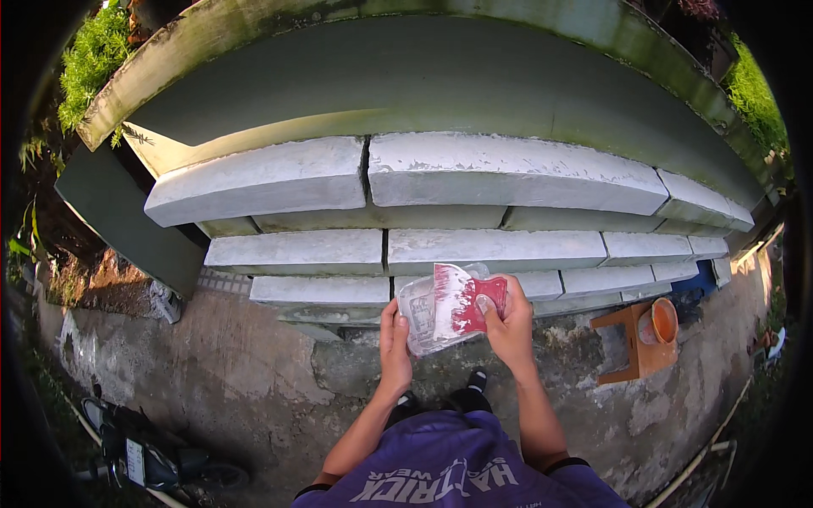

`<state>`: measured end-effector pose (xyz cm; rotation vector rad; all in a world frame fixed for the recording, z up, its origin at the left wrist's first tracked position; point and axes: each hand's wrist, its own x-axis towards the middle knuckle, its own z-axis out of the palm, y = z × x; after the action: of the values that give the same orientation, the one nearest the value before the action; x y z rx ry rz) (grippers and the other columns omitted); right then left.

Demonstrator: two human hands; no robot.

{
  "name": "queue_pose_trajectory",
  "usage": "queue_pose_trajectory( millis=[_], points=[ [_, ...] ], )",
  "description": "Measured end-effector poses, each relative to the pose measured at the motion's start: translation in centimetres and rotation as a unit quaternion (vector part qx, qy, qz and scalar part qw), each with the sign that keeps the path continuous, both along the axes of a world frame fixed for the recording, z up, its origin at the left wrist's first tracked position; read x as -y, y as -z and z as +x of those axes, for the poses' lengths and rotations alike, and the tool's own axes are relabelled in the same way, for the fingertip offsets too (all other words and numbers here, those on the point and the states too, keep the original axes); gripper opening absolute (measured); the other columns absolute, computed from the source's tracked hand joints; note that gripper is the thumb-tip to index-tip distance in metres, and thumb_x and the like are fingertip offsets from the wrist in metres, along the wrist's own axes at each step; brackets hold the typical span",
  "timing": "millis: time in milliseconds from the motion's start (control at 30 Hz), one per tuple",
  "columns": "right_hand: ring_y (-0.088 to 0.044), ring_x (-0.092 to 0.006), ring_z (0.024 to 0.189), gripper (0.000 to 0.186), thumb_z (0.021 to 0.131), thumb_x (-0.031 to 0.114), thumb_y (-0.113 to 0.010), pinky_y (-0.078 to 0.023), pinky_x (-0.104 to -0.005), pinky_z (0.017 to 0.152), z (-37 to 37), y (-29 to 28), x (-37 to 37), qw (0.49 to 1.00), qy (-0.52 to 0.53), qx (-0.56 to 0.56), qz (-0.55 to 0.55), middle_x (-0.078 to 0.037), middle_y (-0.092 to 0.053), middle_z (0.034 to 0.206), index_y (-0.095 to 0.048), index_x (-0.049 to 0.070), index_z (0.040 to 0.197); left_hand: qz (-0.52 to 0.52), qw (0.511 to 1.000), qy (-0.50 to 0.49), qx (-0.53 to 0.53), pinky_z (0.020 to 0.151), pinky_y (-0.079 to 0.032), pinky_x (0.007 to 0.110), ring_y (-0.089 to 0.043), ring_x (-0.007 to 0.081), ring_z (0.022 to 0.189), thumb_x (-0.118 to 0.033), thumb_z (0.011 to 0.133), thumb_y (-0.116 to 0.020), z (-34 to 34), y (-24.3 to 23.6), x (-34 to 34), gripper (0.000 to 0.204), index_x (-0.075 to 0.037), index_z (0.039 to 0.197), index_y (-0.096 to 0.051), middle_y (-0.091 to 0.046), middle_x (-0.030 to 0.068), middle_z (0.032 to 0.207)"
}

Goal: Patching or applying putty/compound to a textured wall using a scraper.

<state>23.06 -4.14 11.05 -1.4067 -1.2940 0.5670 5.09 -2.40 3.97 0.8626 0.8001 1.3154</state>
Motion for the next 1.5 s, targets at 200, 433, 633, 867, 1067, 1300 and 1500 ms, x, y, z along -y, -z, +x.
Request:
queue_pose_trajectory(
  millis=[200, 433, 633, 867, 1067, 1300, 1500],
  points=[
    [-0.061, -0.0087, 0.088, 0.029, 0.095, -0.004, -0.056, -0.05, -0.0224, 0.076, 1.3, -1.8, -0.4, 0.968, 0.029, -0.222, 0.113, -0.009, -0.065, 0.1, -0.045, -0.002, 0.122, -0.035, 0.999, -0.012, -0.011, 0.047, -0.033, 0.02, -0.046, 0.001, 0.064, -0.037, 0.105, -0.043, -0.2, 0.7, 0.9, 0.044, -0.01, 0.14, -0.041, -0.057, -0.0044, 0.096],
    [-0.061, -0.012, 0.096, 0.032, 0.098, -0.003, -0.053, -0.052, -0.0258, 0.082, 3.3, -10.9, -6.7, 0.94, 0.024, -0.152, 0.305, -0.013, -0.062, 0.108, -0.04, 0.0, 0.126, -0.063, 0.997, -0.05, -0.006, 0.047, -0.034, 0.019, -0.048, 0.0011, 0.065, -0.037, 0.105, -0.042, 0.7, 1.1, 2.2, 0.043, -0.012, 0.14, -0.041, -0.058, -0.0048, 0.095],
    [-0.069, -0.0182, 0.085, 0.033, 0.093, -0.001, -0.058, -0.055, -0.0313, 0.074, 0.8, -14.3, -12.2, 0.948, 0.021, 0.005, 0.318, -0.015, -0.068, 0.096, -0.046, 0.001, 0.123, -0.054, 0.995, -0.082, 0.001, 0.047, -0.034, 0.019, -0.049, 0.0013, 0.063, -0.036, 0.105, -0.042, 1.0, 2.1, 2.9, 0.042, -0.011, 0.139, -0.042, -0.059, -0.0043, 0.094],
    [-0.071, -0.0355, 0.077, 0.031, 0.091, -0.003, -0.057, -0.055, -0.0367, 0.066, 0.0, -14.1, -13.6, 0.925, -0.039, 0.165, 0.34, -0.018, -0.068, 0.087, -0.049, 0.005, 0.12, -0.068, 0.989, -0.129, 0.025, 0.049, -0.035, 0.019, -0.051, 0.0013, 0.068, -0.033, 0.105, -0.042, -0.9, 2.4, 3.6, 0.041, -0.012, 0.139, -0.042, -0.061, -0.0037, 0.101],
    [-0.071, -0.0342, 0.075, 0.029, 0.088, -0.006, -0.059, -0.055, -0.0359, 0.063, 1.4, -13.6, -13.3, 0.92, -0.082, 0.2, 0.326, -0.018, -0.069, 0.087, -0.053, 0.003, 0.115, -0.069, 0.984, -0.167, 0.014, 0.049, -0.035, 0.02, -0.051, 0.0024, 0.067, -0.035, 0.105, -0.039, -2.0, 2.5, 3.0, 0.041, -0.01, 0.138, -0.043, -0.061, -0.0034, 0.099],
    [-0.072, -0.0302, 0.083, 0.026, 0.074, -0.009, -0.066, -0.06, -0.0367, 0.067, 3.3, -12.1, -13.1, 0.794, -0.143, 0.381, 0.452, -0.012, -0.072, 0.096, -0.06, 0.003, 0.097, -0.058, 0.986, -0.152, 0.021, 0.049, -0.035, 0.02, -0.052, 0.0021, 0.067, -0.034, 0.104, -0.041, -2.9, 2.2, 2.4, 0.04, -0.011, 0.137, -0.043, -0.061, -0.0034, 0.099],
    [-0.072, -0.033, 0.092, 0.019, 0.078, 0.003, -0.068, -0.059, -0.0399, 0.071, 5.4, -11.2, -12.2, 0.748, -0.101, 0.456, 0.471, -0.015, -0.072, 0.103, -0.058, 0.005, 0.094, -0.061, 0.984, -0.167, 0.018, 0.048, -0.035, 0.02, -0.052, 0.0018, 0.068, -0.034, 0.104, -0.042, -3.3, 2.5, 2.0, 0.04, -0.012, 0.137, -0.043, -0.061, -0.0039, 0.099]
  ],
)
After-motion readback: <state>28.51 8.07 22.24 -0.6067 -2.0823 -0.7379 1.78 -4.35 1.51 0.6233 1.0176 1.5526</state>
